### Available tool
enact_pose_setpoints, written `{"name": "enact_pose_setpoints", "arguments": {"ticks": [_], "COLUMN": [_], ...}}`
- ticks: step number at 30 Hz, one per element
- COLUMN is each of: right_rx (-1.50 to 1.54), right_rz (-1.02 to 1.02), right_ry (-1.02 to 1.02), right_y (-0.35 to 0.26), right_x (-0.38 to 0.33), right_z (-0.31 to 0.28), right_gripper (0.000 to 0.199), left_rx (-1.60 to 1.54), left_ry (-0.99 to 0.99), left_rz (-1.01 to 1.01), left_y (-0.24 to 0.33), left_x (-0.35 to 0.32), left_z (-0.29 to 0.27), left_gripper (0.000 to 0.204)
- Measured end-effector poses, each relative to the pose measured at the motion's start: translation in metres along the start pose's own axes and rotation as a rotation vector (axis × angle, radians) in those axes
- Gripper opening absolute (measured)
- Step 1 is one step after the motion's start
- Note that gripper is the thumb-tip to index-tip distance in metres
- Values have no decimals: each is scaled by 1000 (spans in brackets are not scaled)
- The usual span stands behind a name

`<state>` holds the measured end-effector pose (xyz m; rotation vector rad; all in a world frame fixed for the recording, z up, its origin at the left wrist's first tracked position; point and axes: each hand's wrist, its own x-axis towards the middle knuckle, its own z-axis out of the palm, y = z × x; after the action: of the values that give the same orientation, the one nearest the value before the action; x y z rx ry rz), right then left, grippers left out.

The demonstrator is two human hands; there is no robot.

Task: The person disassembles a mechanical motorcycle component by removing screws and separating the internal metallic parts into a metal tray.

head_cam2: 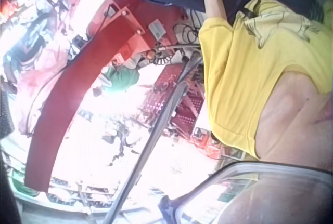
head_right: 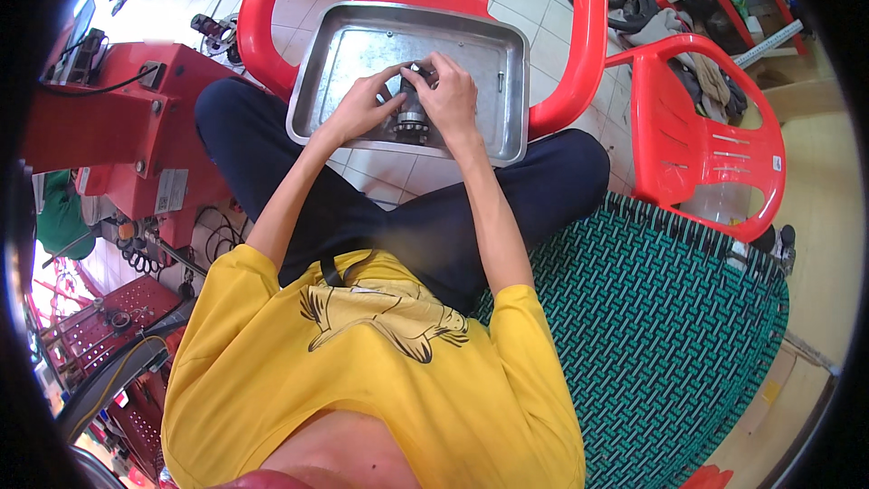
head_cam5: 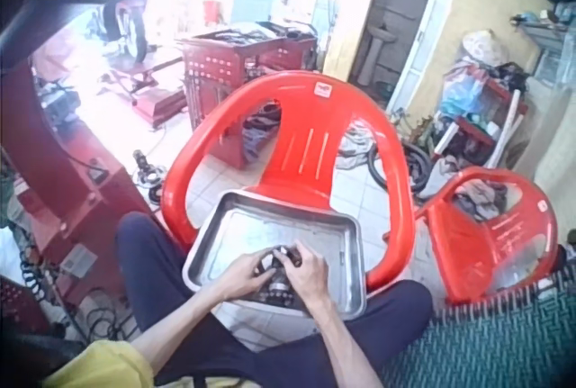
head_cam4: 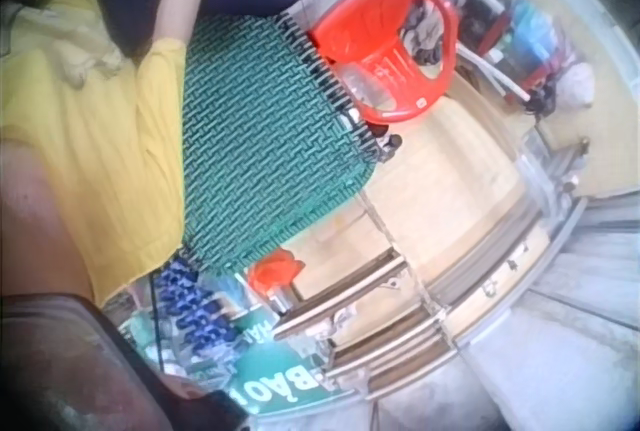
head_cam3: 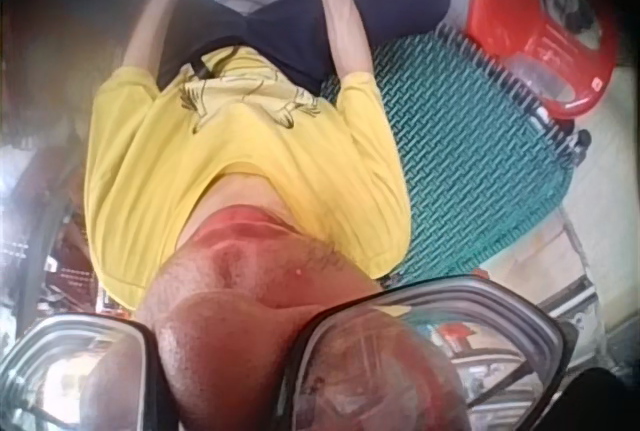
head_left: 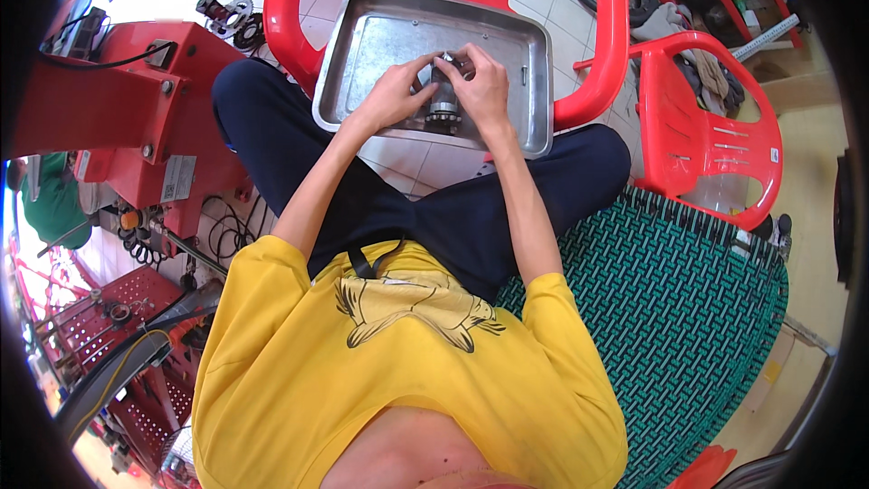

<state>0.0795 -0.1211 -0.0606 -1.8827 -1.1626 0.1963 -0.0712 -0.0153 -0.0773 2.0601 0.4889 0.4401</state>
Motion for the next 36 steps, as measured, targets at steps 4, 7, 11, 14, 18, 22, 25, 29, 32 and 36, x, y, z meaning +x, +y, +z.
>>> {"name": "enact_pose_setpoints", "arguments": {"ticks": [4, 7, 11, 14, 18, 22, 25, 29, 32, 36], "right_rx": [90, 101, 60, -119, -423, -523, -510, -485, -459, -453], "right_rz": [16, -14, -120, -245, -563, -607, -496, -427, -453, -501], "right_ry": [-4, -74, -209, -306, -398, -471, -479, -413, -378, -417], "right_y": [13, 6, 13, 15, 7, 19, 14, 12, 17, 24], "right_x": [-5, -4, 10, 28, 56, 62, 53, 48, 46, 48], "right_z": [-3, -9, -20, -28, -38, -40, -34, -32, -34, -35], "right_gripper": [23, 21, 26, 26, 24, 26, 28, 31, 26, 18], "left_rx": [2, 80, 94, 126, 201, 85, 0, -115, -131, -69], "left_ry": [-3, -18, -71, -158, -399, -612, -651, -584, -514, -568], "left_rz": [10, -7, -20, 34, 150, 68, 66, 50, 64, 2], "left_y": [-2, -4, -7, -7, -28, -21, -15, -36, -35, -28], "left_x": [5, 0, 10, 40, 92, 119, 120, 113, 110, 111], "left_z": [2, 1, -2, -22, -37, -41, -46, -35, -31, -34], "left_gripper": [56, 54, 50, 42, 38, 34, 30, 29, 30, 31]}}
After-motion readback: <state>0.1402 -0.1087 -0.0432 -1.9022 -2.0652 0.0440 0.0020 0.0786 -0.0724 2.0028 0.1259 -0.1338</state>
